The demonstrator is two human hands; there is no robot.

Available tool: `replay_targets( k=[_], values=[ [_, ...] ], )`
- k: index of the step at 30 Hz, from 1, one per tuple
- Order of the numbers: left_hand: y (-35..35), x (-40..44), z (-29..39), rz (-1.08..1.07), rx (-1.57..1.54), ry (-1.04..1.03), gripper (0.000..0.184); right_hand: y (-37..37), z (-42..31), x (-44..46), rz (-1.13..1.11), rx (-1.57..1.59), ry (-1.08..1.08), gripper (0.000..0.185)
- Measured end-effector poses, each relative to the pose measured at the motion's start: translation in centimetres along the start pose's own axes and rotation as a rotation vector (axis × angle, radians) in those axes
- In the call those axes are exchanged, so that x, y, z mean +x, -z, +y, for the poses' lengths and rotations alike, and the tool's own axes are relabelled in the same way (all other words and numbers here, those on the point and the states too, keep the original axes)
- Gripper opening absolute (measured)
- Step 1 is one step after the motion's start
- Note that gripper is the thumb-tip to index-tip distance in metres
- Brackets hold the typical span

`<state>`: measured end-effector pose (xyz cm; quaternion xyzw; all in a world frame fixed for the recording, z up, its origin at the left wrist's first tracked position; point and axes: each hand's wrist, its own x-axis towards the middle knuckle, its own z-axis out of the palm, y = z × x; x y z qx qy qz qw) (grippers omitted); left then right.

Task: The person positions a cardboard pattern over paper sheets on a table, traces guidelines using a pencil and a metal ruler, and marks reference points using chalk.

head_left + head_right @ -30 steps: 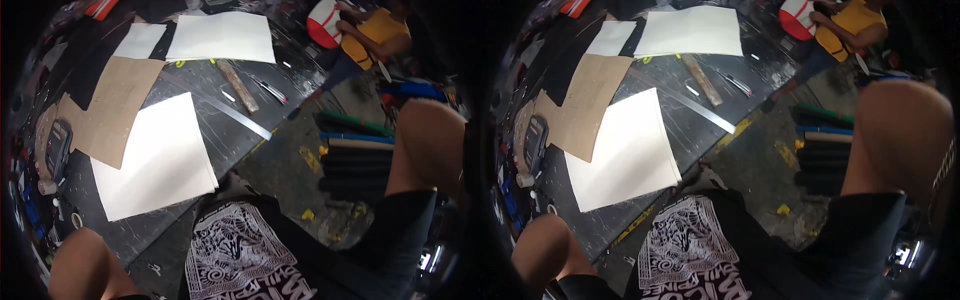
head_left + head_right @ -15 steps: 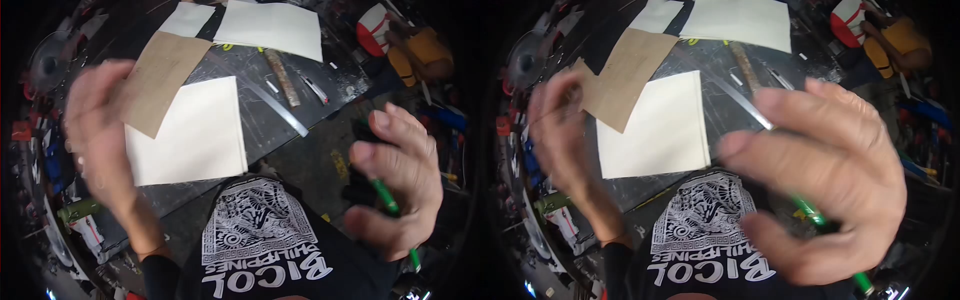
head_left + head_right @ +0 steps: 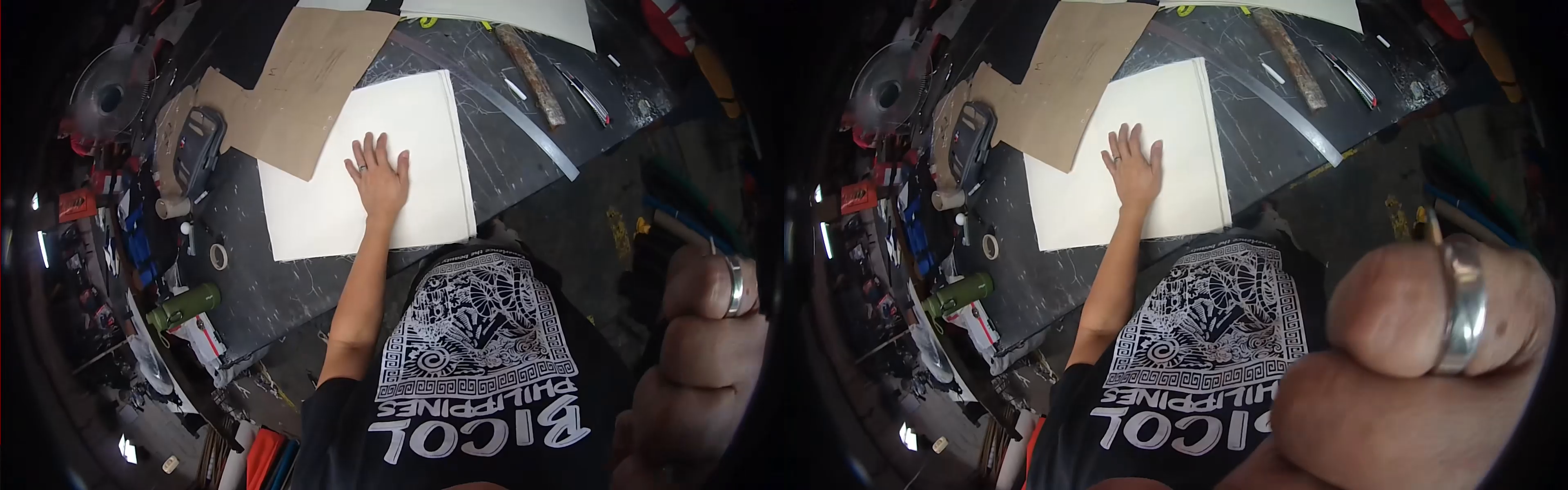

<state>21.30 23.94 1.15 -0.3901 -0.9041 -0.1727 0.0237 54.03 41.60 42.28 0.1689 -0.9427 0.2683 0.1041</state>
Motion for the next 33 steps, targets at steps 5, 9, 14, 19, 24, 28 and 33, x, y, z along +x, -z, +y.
replay_targets(
  k=[5, 9, 14, 19, 24, 28, 33],
  values=[
    [0.1, 0.3, 0.2, 0.032, -0.009, 0.001, 0.062, -0.2, 0.5, 0.0, -0.002, 0.005, 0.041, 0.025],
    [0.0, 0.0, 0.1, 0.028, -0.007, -0.001, 0.063, -0.2, 0.9, -0.2, 0.005, 0.023, 0.060, 0.025],
    [0.4, 0.2, 0.1, 0.007, -0.004, 0.016, 0.064, -0.2, 1.6, -0.4, -0.006, 0.042, 0.110, 0.024],
    [0.2, -0.4, 0.0, 0.001, -0.003, 0.004, 0.064, -0.8, 1.7, -0.4, -0.001, 0.064, 0.122, 0.023],
    [-0.1, 0.1, 0.0, 0.032, -0.003, -0.007, 0.064, -1.2, 1.8, -0.4, 0.007, 0.088, 0.139, 0.022],
    [-0.2, -0.4, -0.1, 0.030, -0.001, -0.010, 0.064, -1.4, 2.0, -0.1, 0.009, 0.109, 0.150, 0.022],
    [-0.2, 0.0, -0.1, 0.035, -0.013, -0.008, 0.064, -1.7, 2.1, 0.1, 0.005, 0.126, 0.168, 0.021]
  ],
)
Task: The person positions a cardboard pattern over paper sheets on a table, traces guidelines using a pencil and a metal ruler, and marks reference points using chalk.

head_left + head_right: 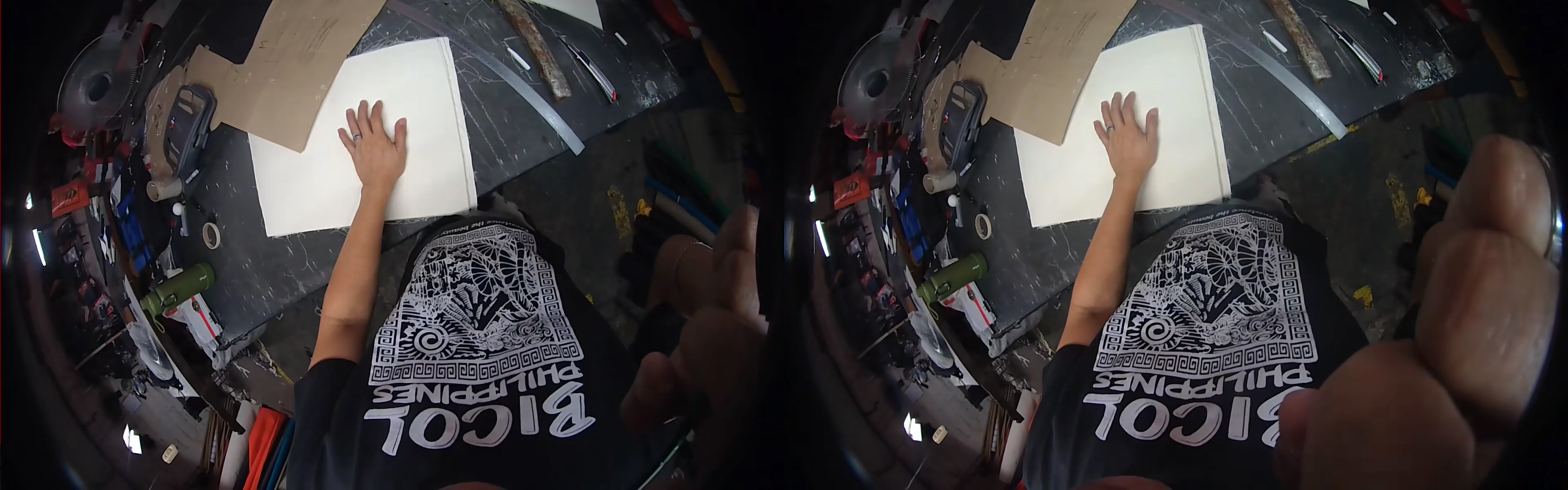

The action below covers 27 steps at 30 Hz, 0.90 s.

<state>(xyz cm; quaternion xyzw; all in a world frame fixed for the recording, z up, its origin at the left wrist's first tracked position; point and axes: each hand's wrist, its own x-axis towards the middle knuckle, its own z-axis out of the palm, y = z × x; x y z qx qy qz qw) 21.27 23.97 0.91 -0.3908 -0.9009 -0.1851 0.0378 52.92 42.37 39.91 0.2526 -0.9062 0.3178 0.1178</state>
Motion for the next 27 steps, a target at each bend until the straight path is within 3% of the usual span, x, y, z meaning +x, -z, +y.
replay_targets(
  k=[27],
  values=[
    [-0.6, -0.1, -0.4, 0.043, -0.006, -0.011, 0.064, -0.9, 1.3, 1.6, -0.030, 0.097, 0.163, 0.017]
  ],
)
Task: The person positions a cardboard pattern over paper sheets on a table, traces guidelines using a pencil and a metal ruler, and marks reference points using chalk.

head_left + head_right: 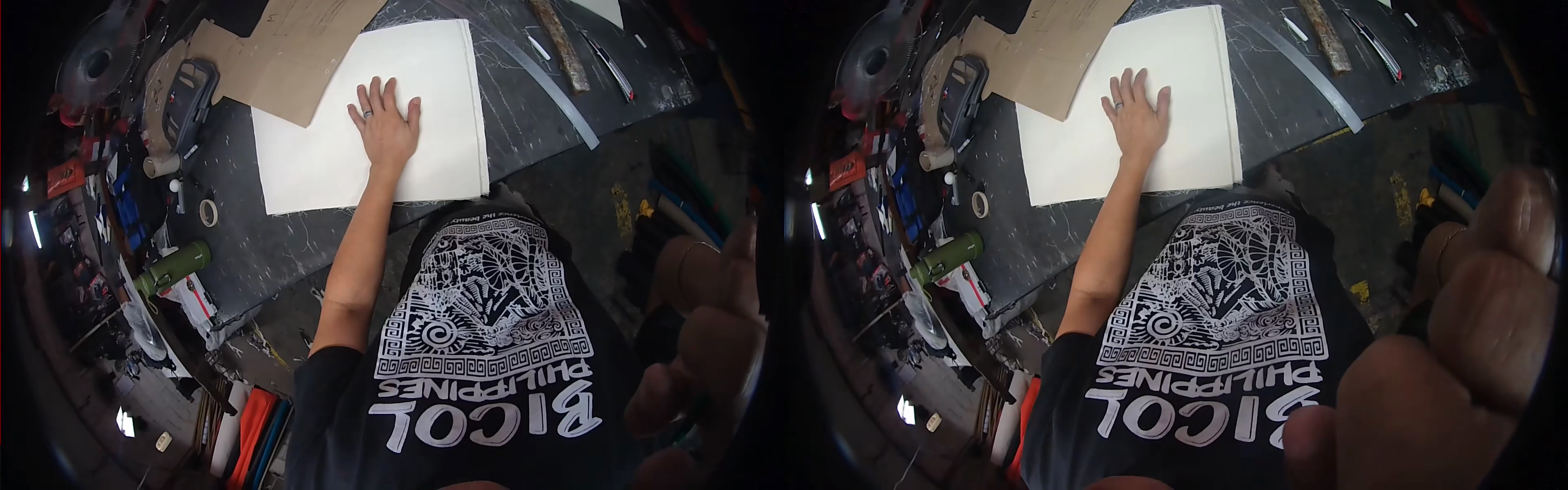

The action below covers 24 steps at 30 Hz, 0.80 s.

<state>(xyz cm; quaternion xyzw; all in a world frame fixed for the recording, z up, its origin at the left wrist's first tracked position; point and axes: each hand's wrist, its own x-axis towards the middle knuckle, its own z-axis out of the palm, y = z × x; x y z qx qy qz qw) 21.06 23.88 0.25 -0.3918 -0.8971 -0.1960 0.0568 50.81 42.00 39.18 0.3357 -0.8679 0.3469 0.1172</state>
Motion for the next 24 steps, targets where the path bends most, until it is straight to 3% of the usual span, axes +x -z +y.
replay_targets(
  k=[19, 22, 24],
  values=[
    [-0.5, 0.0, -0.4, 0.006, -0.006, -0.015, 0.066, -1.0, -0.2, -0.2, -0.007, 0.096, 0.129, 0.014],
    [0.7, 1.0, -1.4, -0.078, -0.240, 0.033, 0.069, -1.2, -0.4, -0.3, 0.001, 0.119, 0.142, 0.013],
    [1.8, 1.5, -2.7, 0.009, -0.438, 0.127, 0.065, -1.1, -0.4, -0.3, 0.002, 0.119, 0.151, 0.013]
  ],
)
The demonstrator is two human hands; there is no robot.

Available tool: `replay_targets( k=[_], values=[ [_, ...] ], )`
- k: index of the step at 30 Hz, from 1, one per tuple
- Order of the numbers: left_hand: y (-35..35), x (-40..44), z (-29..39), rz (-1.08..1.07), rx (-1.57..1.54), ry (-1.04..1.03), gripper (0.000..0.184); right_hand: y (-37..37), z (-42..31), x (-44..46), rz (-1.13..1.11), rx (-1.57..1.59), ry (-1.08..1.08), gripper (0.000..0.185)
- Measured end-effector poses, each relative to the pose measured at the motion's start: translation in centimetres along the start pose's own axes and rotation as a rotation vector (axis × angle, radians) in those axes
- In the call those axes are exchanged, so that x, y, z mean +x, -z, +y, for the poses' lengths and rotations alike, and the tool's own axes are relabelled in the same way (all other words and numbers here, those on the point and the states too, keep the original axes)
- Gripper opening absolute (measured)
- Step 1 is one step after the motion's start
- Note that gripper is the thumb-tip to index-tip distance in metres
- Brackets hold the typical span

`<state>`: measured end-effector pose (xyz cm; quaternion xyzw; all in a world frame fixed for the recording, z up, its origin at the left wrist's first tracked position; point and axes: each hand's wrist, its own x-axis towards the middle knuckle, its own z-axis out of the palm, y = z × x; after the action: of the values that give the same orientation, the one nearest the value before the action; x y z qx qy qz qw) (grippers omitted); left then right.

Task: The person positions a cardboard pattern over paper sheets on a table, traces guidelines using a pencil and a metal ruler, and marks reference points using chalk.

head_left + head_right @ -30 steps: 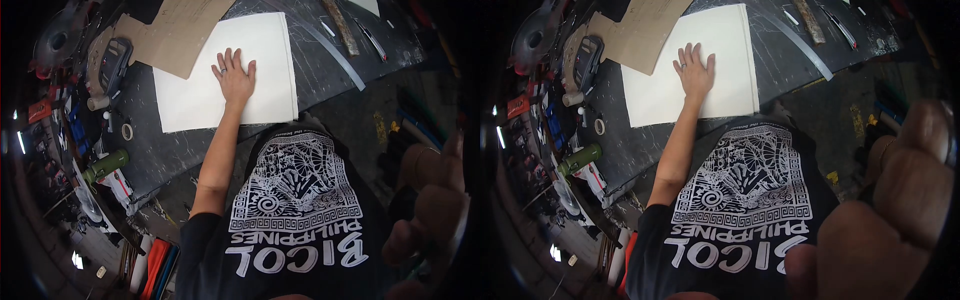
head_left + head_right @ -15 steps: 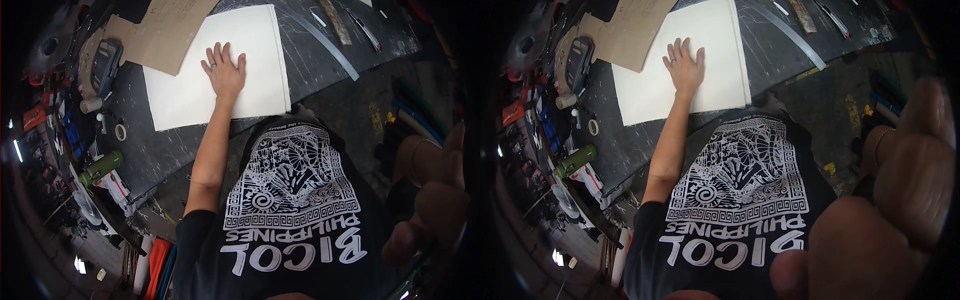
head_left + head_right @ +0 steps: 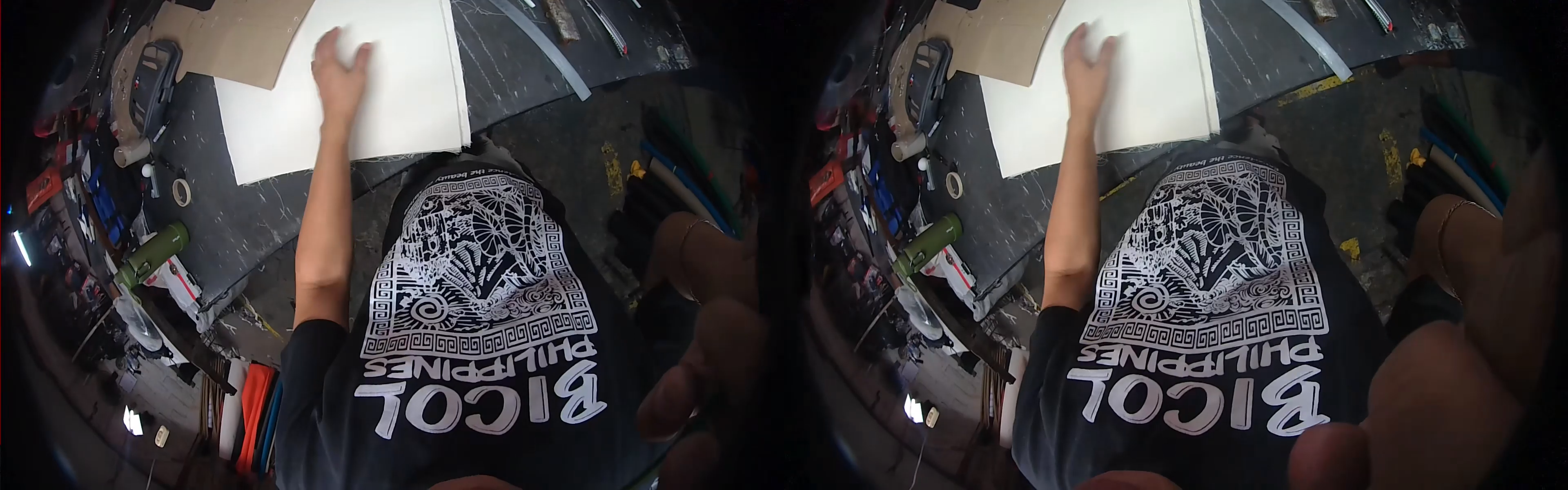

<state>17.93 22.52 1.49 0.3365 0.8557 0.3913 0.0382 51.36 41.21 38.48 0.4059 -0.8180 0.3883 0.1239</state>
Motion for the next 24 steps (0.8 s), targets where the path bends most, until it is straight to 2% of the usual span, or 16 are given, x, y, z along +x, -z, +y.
replay_targets(
  k=[2, 4, 6, 8, 12, 13, 16, 19, 24],
  values=[
    [1.3, 0.1, -1.0, 0.153, -0.142, 0.075, 0.059, 0.0, 0.3, 0.1, 0.001, -0.006, 0.002, 0.013],
    [4.1, -0.4, 0.5, 0.212, -0.316, 0.239, 0.052, 0.0, 0.5, 0.2, -0.004, -0.010, 0.005, 0.012],
    [5.7, -0.4, -2.4, 0.238, -0.174, 0.246, 0.052, 0.2, 0.4, 0.0, -0.008, -0.009, 0.012, 0.012],
    [7.0, -0.9, -4.4, 0.322, -0.323, 0.243, 0.052, 0.1, 0.2, -0.1, -0.006, -0.010, 0.016, 0.012],
    [10.2, -0.4, -7.3, 0.378, -0.176, 0.492, 0.054, 0.0, 0.2, -0.3, -0.008, -0.024, 0.046, 0.011],
    [10.7, -0.2, -7.9, 0.370, -0.178, 0.516, 0.060, 0.0, 0.2, -0.2, -0.004, -0.028, 0.051, 0.011],
    [10.7, -0.2, -8.7, 0.393, -0.276, 0.574, 0.061, 0.3, 0.2, -0.4, 0.006, -0.038, 0.059, 0.011],
    [10.1, -0.5, -12.0, 0.311, -0.318, 0.611, 0.067, 0.3, 0.4, -0.4, 0.003, -0.049, 0.056, 0.010],
    [9.4, -0.7, -12.6, 0.322, -0.156, 0.525, 0.068, 0.2, 0.2, -0.2, 0.002, -0.073, 0.054, 0.010]
  ],
)
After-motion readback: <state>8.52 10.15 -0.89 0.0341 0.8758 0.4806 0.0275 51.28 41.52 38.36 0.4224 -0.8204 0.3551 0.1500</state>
